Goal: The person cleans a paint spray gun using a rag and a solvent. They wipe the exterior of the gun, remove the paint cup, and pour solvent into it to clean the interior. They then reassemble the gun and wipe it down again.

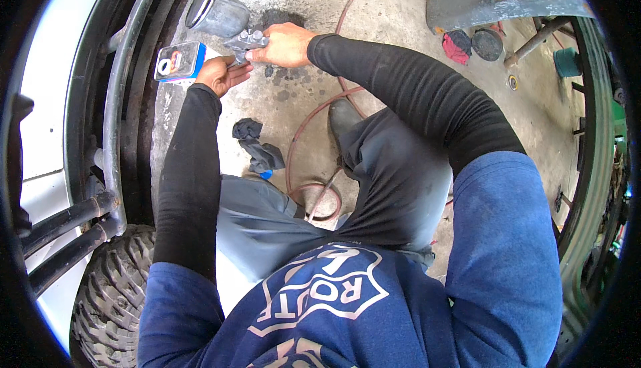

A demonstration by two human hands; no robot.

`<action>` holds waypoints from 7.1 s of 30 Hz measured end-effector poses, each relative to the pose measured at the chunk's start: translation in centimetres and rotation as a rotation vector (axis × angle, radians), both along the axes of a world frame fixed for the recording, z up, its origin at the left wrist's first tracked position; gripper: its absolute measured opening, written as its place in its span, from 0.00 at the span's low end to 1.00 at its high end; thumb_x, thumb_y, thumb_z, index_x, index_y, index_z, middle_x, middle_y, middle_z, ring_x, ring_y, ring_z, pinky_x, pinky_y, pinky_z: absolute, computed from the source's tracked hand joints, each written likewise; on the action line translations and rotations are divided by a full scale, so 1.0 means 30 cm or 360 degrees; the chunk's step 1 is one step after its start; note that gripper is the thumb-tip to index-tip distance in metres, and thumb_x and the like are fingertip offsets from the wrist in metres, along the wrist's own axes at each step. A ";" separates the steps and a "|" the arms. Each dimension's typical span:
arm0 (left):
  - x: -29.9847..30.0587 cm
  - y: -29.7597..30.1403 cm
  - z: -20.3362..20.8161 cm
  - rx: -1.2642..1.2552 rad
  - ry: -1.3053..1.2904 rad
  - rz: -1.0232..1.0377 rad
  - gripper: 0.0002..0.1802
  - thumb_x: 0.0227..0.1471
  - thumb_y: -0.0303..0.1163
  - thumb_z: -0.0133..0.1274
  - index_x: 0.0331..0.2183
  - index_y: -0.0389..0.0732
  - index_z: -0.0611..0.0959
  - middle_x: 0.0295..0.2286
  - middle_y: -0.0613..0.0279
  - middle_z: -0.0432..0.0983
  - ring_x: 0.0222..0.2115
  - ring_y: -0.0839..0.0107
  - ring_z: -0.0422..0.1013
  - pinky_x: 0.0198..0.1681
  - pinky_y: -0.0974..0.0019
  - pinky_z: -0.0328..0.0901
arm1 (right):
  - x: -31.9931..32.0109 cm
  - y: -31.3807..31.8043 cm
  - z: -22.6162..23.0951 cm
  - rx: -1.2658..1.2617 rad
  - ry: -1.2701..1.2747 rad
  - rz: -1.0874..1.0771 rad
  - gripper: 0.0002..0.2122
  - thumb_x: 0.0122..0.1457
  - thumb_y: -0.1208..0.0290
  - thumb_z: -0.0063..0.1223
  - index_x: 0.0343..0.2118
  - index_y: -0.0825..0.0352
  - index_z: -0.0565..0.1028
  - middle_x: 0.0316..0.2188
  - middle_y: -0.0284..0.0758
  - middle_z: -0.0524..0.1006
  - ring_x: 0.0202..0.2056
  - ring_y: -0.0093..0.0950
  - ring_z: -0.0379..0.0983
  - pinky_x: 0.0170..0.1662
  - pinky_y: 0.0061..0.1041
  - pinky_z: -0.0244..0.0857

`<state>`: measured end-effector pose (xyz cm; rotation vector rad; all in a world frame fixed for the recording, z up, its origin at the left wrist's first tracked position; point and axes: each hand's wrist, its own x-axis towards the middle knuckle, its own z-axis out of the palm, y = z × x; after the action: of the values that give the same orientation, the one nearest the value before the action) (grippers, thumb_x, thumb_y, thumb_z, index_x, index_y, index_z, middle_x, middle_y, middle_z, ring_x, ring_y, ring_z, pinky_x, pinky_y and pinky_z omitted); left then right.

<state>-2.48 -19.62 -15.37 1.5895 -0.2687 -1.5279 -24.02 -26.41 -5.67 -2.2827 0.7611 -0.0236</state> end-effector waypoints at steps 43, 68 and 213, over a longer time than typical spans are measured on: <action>0.029 0.006 0.125 0.0057 -0.0865 -0.0548 0.15 0.57 0.30 0.42 0.41 0.32 0.78 0.32 0.55 0.81 0.29 0.70 0.78 0.26 0.68 0.74 | -0.033 -0.101 -0.185 -0.0181 0.0156 -0.0101 0.32 0.61 0.43 0.43 0.38 0.77 0.77 0.33 0.54 0.77 0.40 0.48 0.75 0.46 0.41 0.67; 0.062 0.050 0.201 -0.0083 -0.1069 -0.0395 0.16 0.55 0.30 0.45 0.42 0.32 0.78 0.28 0.56 0.81 0.24 0.73 0.77 0.22 0.69 0.68 | -0.008 -0.115 -0.201 0.0026 0.0052 -0.0224 0.34 0.59 0.39 0.44 0.43 0.75 0.75 0.39 0.53 0.77 0.45 0.47 0.73 0.49 0.41 0.67; 0.084 0.064 0.261 -0.0208 -0.1084 0.0043 0.14 0.58 0.36 0.49 0.35 0.33 0.80 0.24 0.61 0.81 0.21 0.79 0.75 0.19 0.76 0.62 | -0.057 -0.159 -0.211 0.0079 0.0050 -0.0393 0.32 0.58 0.40 0.46 0.45 0.72 0.77 0.41 0.50 0.77 0.46 0.45 0.73 0.49 0.39 0.65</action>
<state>0.03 -17.71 -7.55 1.9497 -0.7013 -0.8801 -25.73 -31.17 -12.00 -2.1345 1.0443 -0.0819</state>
